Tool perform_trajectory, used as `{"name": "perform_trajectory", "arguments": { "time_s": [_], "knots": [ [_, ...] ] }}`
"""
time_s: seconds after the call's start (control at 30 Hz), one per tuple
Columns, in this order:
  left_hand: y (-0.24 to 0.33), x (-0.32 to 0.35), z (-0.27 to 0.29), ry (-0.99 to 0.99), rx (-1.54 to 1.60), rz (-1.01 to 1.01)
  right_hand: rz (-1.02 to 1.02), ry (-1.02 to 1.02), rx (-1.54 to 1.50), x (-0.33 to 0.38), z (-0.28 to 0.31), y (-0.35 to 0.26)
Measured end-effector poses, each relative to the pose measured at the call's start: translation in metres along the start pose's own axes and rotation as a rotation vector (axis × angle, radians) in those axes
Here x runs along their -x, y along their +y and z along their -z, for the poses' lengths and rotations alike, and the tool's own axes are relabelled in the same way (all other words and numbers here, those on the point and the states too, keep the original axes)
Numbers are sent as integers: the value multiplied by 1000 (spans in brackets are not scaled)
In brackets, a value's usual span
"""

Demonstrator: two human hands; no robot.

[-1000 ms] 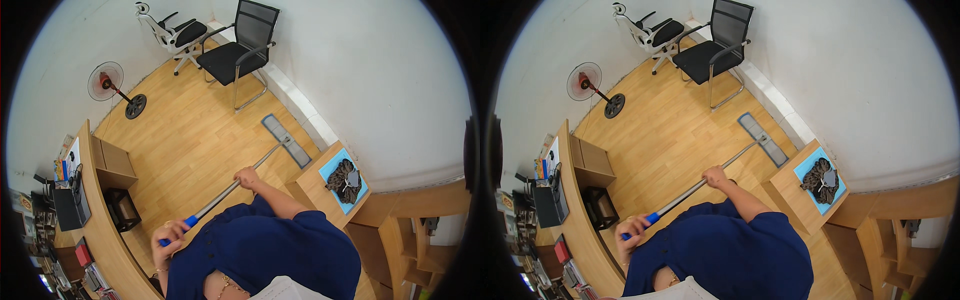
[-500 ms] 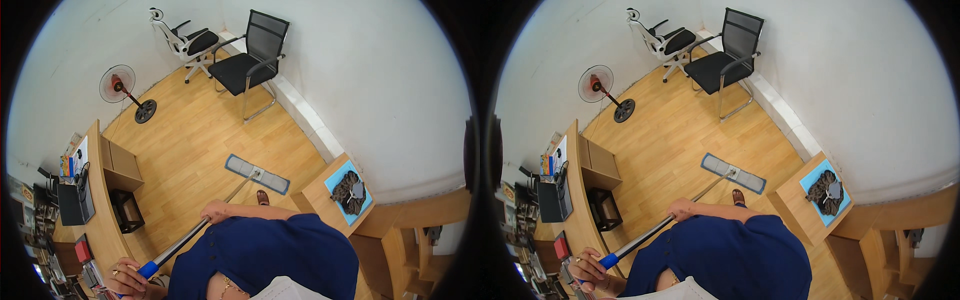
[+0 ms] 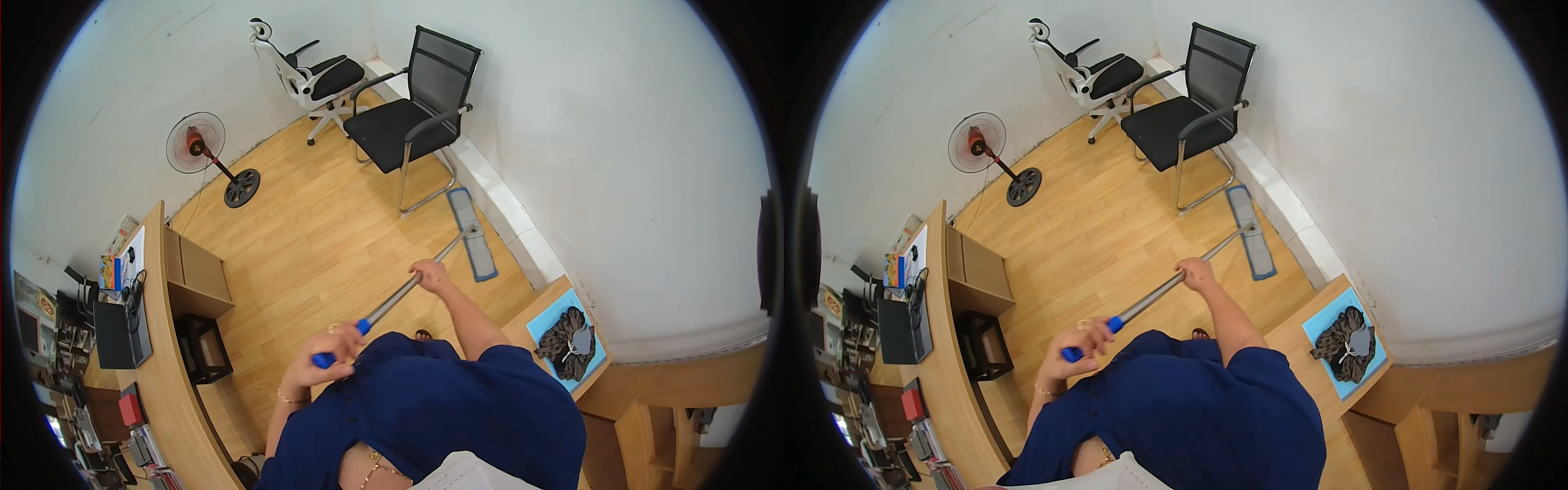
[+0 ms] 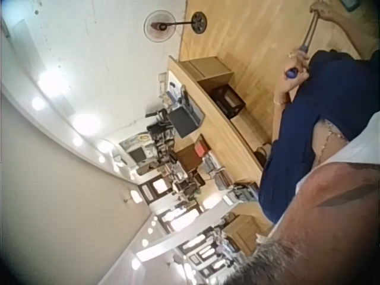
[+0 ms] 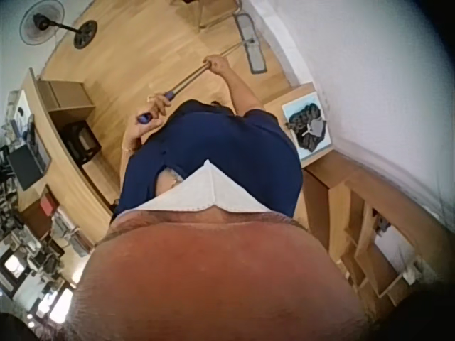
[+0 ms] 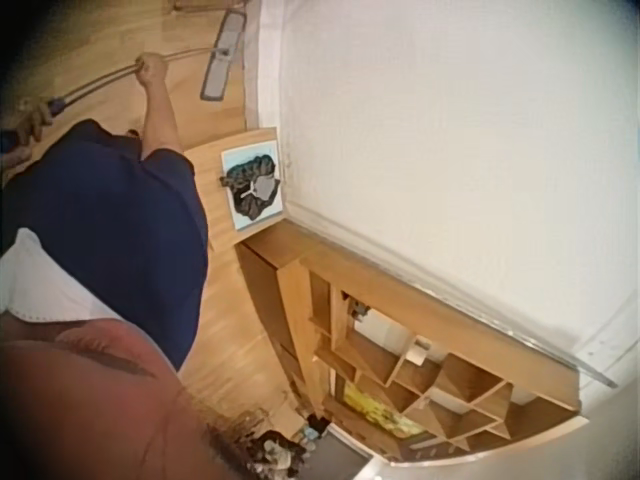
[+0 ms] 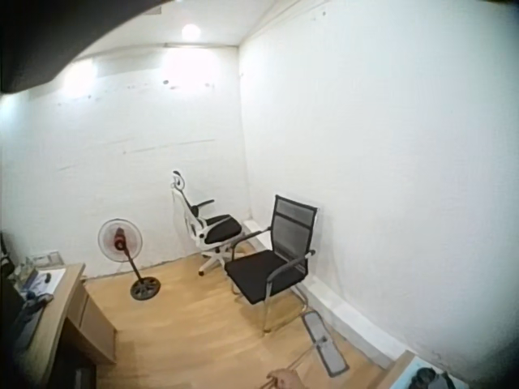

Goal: The person picks up a flat mop and mops the wooden floor around the office desks and chairs.

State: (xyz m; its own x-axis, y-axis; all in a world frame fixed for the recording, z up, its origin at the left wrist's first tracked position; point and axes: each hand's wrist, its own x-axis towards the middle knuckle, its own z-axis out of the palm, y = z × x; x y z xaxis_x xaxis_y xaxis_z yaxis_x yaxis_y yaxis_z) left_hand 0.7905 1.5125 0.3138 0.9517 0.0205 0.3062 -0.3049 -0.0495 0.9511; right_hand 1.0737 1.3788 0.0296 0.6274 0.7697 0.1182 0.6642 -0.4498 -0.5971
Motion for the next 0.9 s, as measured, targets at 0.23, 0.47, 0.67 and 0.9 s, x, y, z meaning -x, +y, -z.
{"name": "perform_trajectory", "arguments": {
  "time_s": [0.23,0.47,0.67,0.9],
  "knots": [
    [-10,-15,-20,48,-28,65,-76,-186,136,-9,16,18],
    [31,32,5,179,-64,93,20,-362,143,-5,-15,-38],
    [106,107,33,470,-92,-61,245,-527,26,15,-68,-161],
    [204,147,45,-284,-84,-396,656,-852,-29,53,-90,-301]
  ]
}}
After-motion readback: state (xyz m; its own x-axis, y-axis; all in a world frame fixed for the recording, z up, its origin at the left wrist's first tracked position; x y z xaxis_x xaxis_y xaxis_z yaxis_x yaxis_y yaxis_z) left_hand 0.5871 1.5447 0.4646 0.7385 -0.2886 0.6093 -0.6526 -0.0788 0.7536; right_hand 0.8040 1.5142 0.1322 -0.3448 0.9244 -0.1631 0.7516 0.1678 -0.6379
